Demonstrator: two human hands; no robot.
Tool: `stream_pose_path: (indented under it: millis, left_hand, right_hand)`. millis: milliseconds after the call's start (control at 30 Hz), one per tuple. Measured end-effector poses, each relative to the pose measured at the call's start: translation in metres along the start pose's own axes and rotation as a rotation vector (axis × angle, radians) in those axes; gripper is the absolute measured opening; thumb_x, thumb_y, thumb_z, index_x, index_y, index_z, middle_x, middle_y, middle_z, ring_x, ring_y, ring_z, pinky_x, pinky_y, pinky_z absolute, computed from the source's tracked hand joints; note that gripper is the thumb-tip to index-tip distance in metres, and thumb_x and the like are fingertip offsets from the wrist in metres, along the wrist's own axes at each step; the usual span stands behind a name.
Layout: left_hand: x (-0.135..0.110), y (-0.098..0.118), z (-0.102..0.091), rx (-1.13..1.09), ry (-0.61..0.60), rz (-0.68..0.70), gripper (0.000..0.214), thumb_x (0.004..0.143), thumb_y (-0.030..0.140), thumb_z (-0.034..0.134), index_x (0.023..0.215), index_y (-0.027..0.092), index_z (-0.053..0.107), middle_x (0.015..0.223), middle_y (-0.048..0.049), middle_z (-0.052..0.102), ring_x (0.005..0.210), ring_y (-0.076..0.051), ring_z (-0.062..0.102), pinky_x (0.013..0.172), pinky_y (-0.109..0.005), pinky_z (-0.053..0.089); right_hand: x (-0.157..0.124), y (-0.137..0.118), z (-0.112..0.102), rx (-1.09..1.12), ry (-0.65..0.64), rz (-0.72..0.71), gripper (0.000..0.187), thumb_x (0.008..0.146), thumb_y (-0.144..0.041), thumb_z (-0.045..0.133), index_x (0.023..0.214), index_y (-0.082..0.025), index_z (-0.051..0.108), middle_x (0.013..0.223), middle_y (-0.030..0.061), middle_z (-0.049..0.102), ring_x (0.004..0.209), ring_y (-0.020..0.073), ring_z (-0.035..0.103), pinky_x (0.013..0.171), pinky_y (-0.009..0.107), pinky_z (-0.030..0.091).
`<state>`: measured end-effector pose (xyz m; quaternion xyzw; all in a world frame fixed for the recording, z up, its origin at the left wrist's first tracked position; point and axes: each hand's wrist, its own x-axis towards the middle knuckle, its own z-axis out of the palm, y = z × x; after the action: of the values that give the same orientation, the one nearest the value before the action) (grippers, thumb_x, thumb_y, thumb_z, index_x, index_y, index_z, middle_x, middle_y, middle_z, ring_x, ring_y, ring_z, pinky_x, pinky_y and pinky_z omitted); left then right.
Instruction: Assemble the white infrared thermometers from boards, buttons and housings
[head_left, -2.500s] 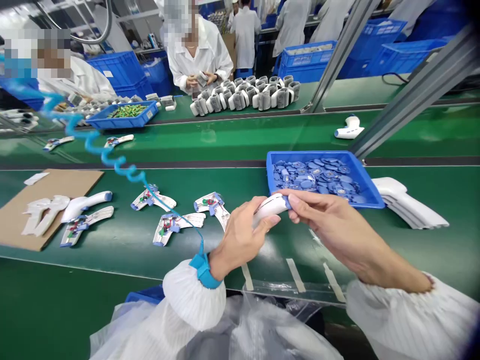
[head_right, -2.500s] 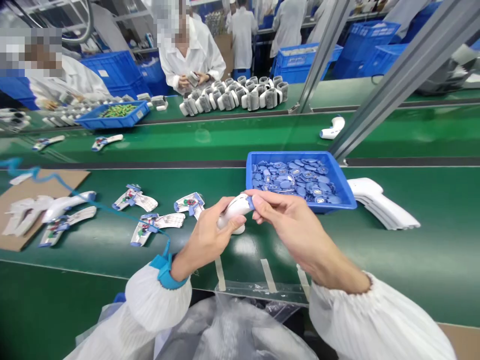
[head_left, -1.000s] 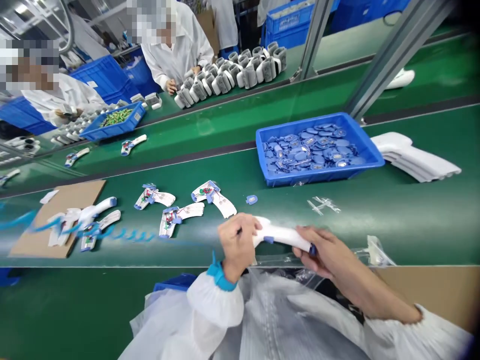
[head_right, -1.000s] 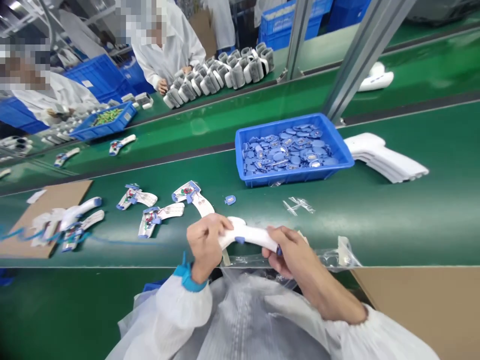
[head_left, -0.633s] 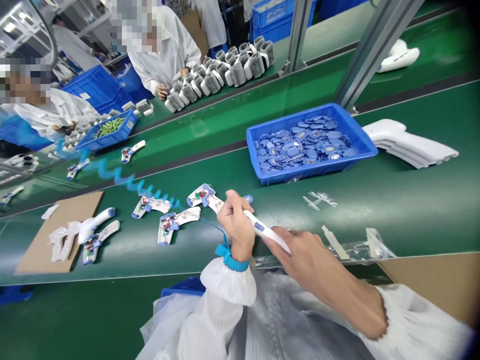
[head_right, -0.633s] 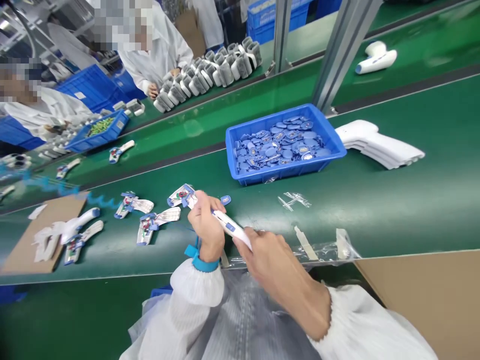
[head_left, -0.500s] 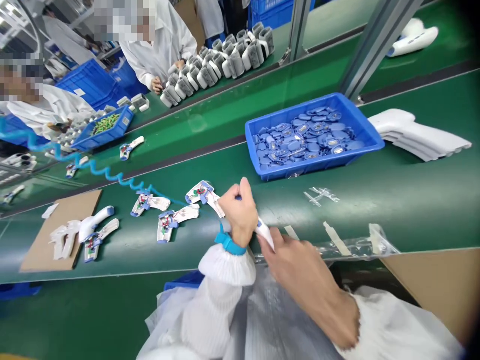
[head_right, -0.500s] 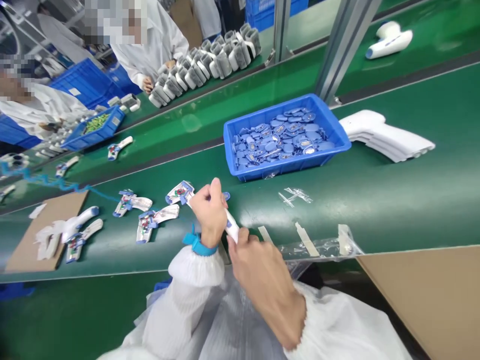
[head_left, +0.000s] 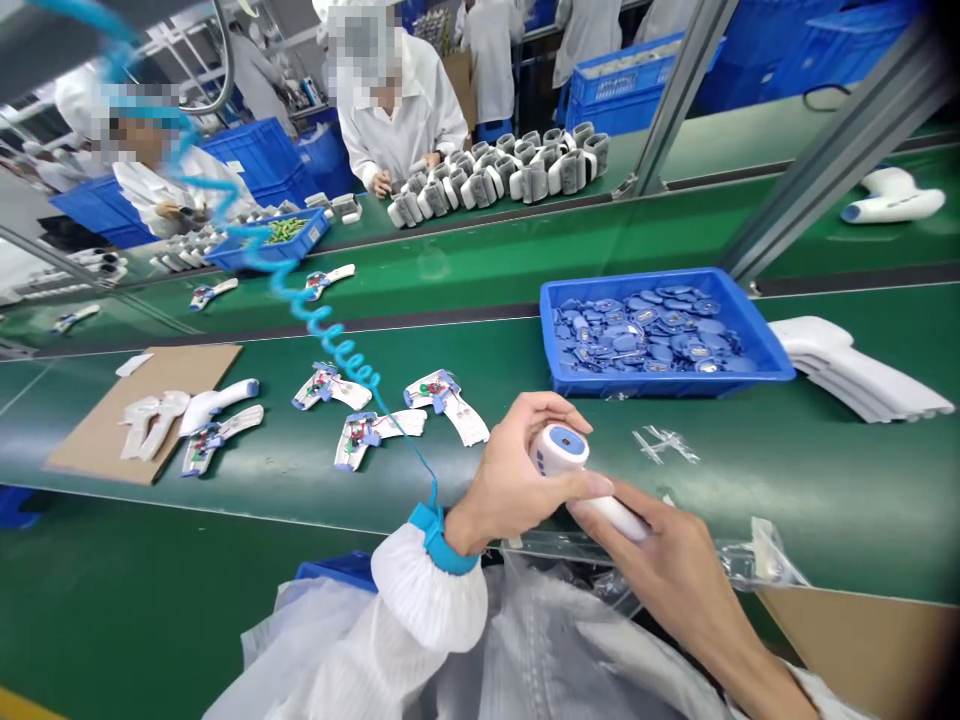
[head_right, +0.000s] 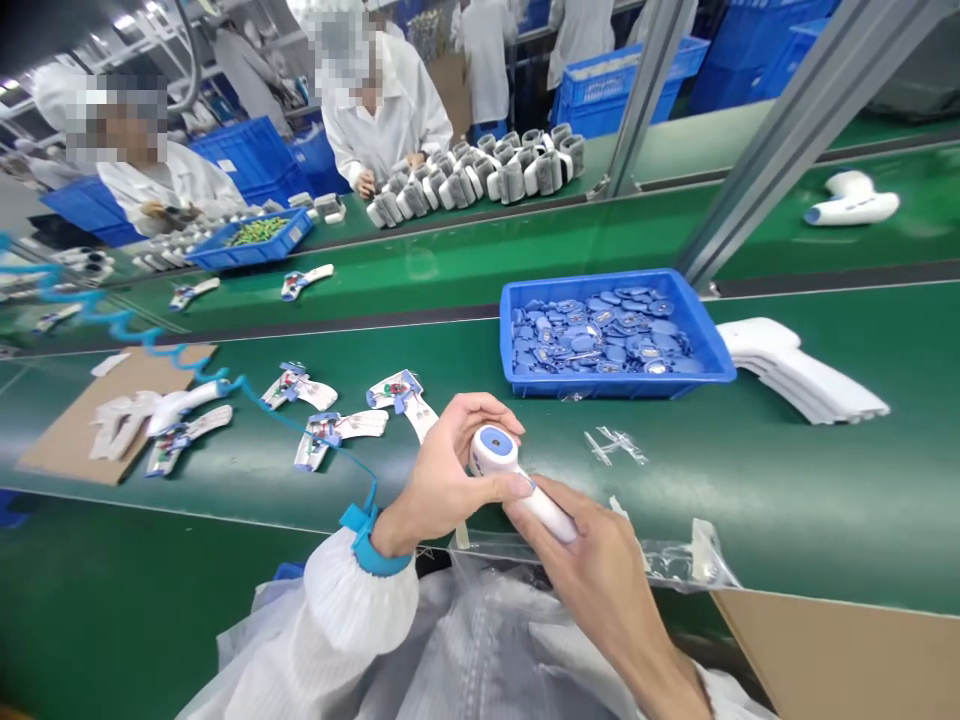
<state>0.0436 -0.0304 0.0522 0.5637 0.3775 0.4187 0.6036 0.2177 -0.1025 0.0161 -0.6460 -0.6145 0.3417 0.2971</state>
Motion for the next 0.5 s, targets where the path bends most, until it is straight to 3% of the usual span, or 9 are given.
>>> stream_pose_path:
  millis: [67, 133, 233, 333, 400, 500]
  left_hand:
    - [-0.003, 0.005, 0.002, 0.073, -0.017, -0.043, 0.046, 0.072, 0.037, 0.091, 0.103, 0.020, 0.063, 0.099, -0.0034, 0.069, 0.082, -0.015, 0.061, 0.072, -0.025, 0.048]
    - [-0.005, 0.008, 0.006, 0.189, 0.025, -0.049, 0.031, 0.078, 0.040, 0.084, 0.081, 0.019, 0.062, 0.076, 0.0015, 0.063, 0.066, -0.011, 0.052, 0.060, -0.025, 0.040]
    - [0.001, 0.006, 0.012, 0.337, 0.195, -0.006, 0.046, 0.085, 0.037, 0.071, 0.054, 0.019, 0.042, 0.052, 0.0050, 0.040, 0.053, -0.009, 0.035, 0.054, -0.027, 0.031]
    - [0.005, 0.000, 0.011, 0.341, 0.227, 0.002, 0.047, 0.086, 0.033, 0.064, 0.053, 0.021, 0.034, 0.050, 0.0047, 0.037, 0.052, -0.010, 0.035, 0.055, -0.028, 0.031]
    - [0.004, 0.000, 0.003, 0.356, 0.208, 0.035, 0.047, 0.089, 0.037, 0.063, 0.056, 0.021, 0.035, 0.053, 0.0041, 0.040, 0.054, -0.011, 0.037, 0.056, -0.027, 0.031]
    - [0.002, 0.009, -0.025, 0.602, 0.160, 0.149, 0.050, 0.090, 0.048, 0.066, 0.058, 0.020, 0.042, 0.055, 0.0036, 0.042, 0.055, -0.011, 0.038, 0.058, -0.028, 0.029]
  right_hand:
    - [0.000, -0.002, 0.003, -0.003, 0.030, -0.054, 0.039, 0.094, -0.056, 0.062, 0.095, -0.021, 0.080, 0.069, -0.0008, 0.071, 0.057, 0.0168, 0.060, 0.051, 0.025, 0.047]
    - [-0.001, -0.001, 0.006, -0.027, 0.084, -0.182, 0.036, 0.093, -0.052, 0.065, 0.088, -0.020, 0.080, 0.065, -0.0003, 0.070, 0.053, 0.0159, 0.060, 0.049, 0.025, 0.046]
    - [-0.001, 0.003, 0.014, -0.130, 0.206, -0.403, 0.030, 0.095, -0.043, 0.065, 0.088, -0.019, 0.080, 0.061, 0.0014, 0.070, 0.045, 0.0141, 0.058, 0.046, 0.025, 0.045]
    - [0.003, 0.004, 0.022, -0.230, 0.275, -0.530, 0.027, 0.097, -0.038, 0.063, 0.092, -0.018, 0.079, 0.068, 0.0047, 0.075, 0.045, 0.0144, 0.061, 0.045, 0.026, 0.046]
    - [0.011, 0.001, 0.022, -0.234, 0.218, -0.548, 0.025, 0.098, -0.039, 0.063, 0.095, -0.019, 0.079, 0.074, 0.0051, 0.077, 0.048, 0.0153, 0.064, 0.046, 0.027, 0.048]
    - [0.026, -0.009, 0.012, -0.172, 0.073, -0.518, 0.024, 0.097, -0.043, 0.065, 0.100, -0.023, 0.079, 0.082, 0.0039, 0.079, 0.054, 0.0171, 0.068, 0.052, 0.029, 0.054]
